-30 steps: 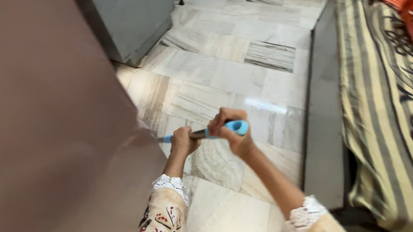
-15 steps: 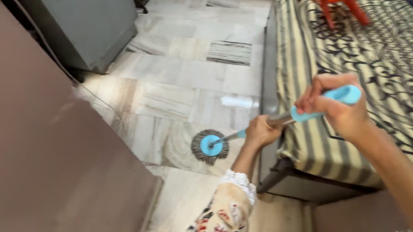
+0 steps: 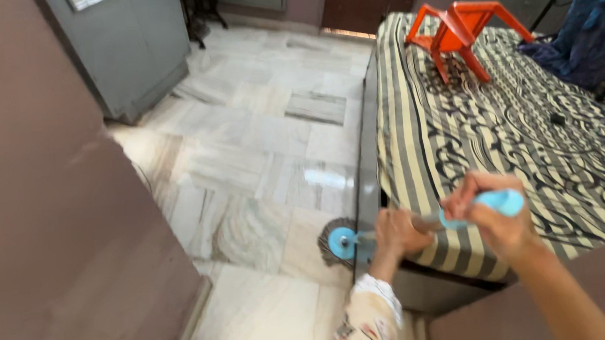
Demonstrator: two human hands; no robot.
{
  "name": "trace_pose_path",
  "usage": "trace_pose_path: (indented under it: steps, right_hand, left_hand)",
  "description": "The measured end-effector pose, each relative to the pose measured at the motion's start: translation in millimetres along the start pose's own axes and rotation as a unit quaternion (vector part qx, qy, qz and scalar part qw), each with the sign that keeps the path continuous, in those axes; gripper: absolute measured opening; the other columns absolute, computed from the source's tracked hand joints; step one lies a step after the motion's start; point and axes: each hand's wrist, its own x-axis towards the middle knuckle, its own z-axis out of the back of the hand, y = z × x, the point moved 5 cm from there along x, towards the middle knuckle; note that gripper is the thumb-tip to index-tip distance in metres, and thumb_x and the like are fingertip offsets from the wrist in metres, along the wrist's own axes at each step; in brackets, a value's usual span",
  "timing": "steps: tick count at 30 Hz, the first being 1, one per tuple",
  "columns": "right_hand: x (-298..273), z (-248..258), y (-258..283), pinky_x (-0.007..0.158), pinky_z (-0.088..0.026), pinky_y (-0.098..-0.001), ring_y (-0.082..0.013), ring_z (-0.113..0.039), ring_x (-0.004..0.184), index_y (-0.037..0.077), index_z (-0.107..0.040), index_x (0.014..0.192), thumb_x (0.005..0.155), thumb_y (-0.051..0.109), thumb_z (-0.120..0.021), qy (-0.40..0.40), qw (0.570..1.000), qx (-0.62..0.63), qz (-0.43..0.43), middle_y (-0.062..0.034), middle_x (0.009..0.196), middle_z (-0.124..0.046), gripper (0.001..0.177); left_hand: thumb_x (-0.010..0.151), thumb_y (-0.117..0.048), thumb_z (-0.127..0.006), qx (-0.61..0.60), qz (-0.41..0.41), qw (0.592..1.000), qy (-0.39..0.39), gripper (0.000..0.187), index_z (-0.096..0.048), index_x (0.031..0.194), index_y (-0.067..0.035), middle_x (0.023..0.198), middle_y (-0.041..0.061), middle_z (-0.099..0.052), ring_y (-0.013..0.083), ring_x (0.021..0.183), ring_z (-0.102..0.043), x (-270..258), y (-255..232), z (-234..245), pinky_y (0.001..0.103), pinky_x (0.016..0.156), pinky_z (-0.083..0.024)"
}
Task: The person mops the marble floor using a spin mop and a bucket, moving through a bedroom, hallways, and kitchen area.
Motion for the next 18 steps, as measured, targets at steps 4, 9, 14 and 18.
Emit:
trace_pose_path:
  steps: [4,9,14,18]
  right_hand:
    - [7.7,-65.9,32.5,0.102,-0.057,-0.0467,-0.0197,-0.066,0.073,0.001,-0.059,0.079,0.077,0.005,-0.066,0.008,0.999,0.046,-0.013,-0.0109,0.075,-0.063,0.008]
    - [13.9,-206.8,72.8,0.104,-0.057,-0.0476,-0.0178,-0.066,0.070,0.001,-0.063,0.078,0.072,0.004,-0.066,0.026,0.997,0.066,0.021,-0.0084,0.073,-0.066,0.008]
    - [-0.6,-336.0,99.7,0.099,-0.058,-0.0427,-0.0166,-0.065,0.073,0.002,-0.061,0.077,0.072,0.004,-0.067,0.052,0.995,0.075,0.043,-0.0073,0.075,-0.064,0.008]
    - [-18.7,-409.2,100.7,0.074,-0.054,-0.0329,-0.0142,-0.064,0.069,0.003,-0.057,0.074,0.075,0.004,-0.065,0.061,0.994,0.080,0.035,-0.0075,0.072,-0.065,0.008]
  left_hand:
    - [0.073,-0.050,-0.068,0.051,0.000,0.998,0.045,0.037,-0.081,0.087,-0.019,0.089,0.014,-0.077,0.0319,0.089,-0.073,-40.0,12.7,68.3,0.044,0.090,-0.051]
    - [0.074,-0.048,-0.068,0.099,-0.013,0.995,-0.014,0.034,-0.078,0.076,-0.015,0.081,0.017,-0.075,0.0356,0.080,-0.072,-118.0,64.8,177.8,0.049,0.080,-0.052]
    - [0.077,-0.047,-0.066,0.186,-0.018,0.982,0.000,0.033,-0.077,0.081,-0.015,0.080,0.018,-0.073,0.0399,0.077,-0.071,-199.4,127.1,270.9,0.053,0.074,-0.053]
    - [0.072,-0.046,-0.075,0.133,0.065,0.988,-0.040,0.039,-0.073,0.077,-0.007,0.082,0.020,-0.072,0.0403,0.081,-0.070,-252.7,177.9,321.0,0.052,0.075,-0.055]
